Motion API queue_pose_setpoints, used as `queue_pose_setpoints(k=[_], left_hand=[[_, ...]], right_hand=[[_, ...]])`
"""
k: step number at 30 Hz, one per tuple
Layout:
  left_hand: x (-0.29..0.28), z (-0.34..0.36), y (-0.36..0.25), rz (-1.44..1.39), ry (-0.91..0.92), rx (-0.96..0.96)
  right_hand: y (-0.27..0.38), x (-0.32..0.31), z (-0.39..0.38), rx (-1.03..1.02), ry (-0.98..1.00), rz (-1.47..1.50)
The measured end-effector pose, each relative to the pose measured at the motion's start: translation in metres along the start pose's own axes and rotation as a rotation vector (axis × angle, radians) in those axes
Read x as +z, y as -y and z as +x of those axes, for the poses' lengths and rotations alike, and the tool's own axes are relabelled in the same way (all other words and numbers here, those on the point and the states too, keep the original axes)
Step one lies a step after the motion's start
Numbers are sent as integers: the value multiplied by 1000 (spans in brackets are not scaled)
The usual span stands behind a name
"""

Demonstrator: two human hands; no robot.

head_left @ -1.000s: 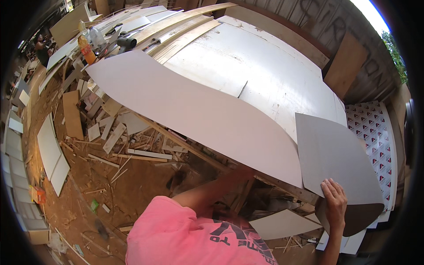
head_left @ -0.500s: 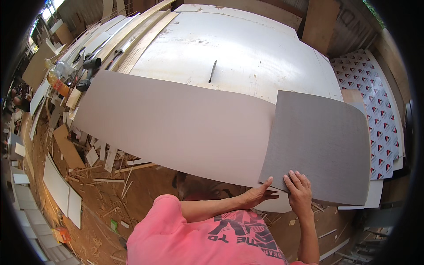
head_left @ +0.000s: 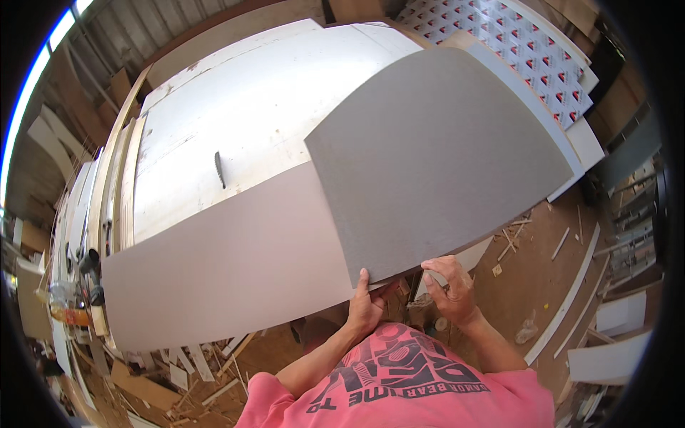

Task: The person hammers a wooden block onto a board, measures various wood and laminate pieces with a tape measure, and carries a large curved laminate piece through the workshop.

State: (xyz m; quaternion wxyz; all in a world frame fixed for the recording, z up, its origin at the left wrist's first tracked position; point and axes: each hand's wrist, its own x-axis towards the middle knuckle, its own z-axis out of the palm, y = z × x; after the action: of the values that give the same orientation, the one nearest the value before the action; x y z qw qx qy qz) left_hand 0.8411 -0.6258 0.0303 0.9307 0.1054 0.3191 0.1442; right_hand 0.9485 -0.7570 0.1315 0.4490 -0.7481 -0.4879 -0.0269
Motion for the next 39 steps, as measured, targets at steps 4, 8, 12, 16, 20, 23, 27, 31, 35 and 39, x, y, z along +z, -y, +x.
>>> queue_pose_setpoints(k=[4,8,12,16,20,23,27,31,35,39], left_hand=[[-5,-2,-2,41,23,49],[-10,-3,-4,154,-17,61],[-10,-1,-5,255,83,96],[2,-8,-10,345,139,152],[38,-27,-18,407,285,320],[52,-35,-39,397,325,469],[76,-43,-83,382,313,641],[102,-56,-119,297,269,785],[132,-79,-155,329,369,955],[174,-93,-178,461,400,1093]], right_hand=[[-23,2,-49,555,-391,271],[-19,-23,-14,539,-585,832],[-31,-37,21,585,-377,850],[-27,-46,61,559,-275,692],[-9,-59,104,344,-347,720],[13,-101,149,167,-477,835],[34,-185,187,-21,-613,1014],[3,-275,204,-179,-718,1201],[-21,-333,183,-216,-933,1292],[-76,-375,139,-309,-825,1353]])
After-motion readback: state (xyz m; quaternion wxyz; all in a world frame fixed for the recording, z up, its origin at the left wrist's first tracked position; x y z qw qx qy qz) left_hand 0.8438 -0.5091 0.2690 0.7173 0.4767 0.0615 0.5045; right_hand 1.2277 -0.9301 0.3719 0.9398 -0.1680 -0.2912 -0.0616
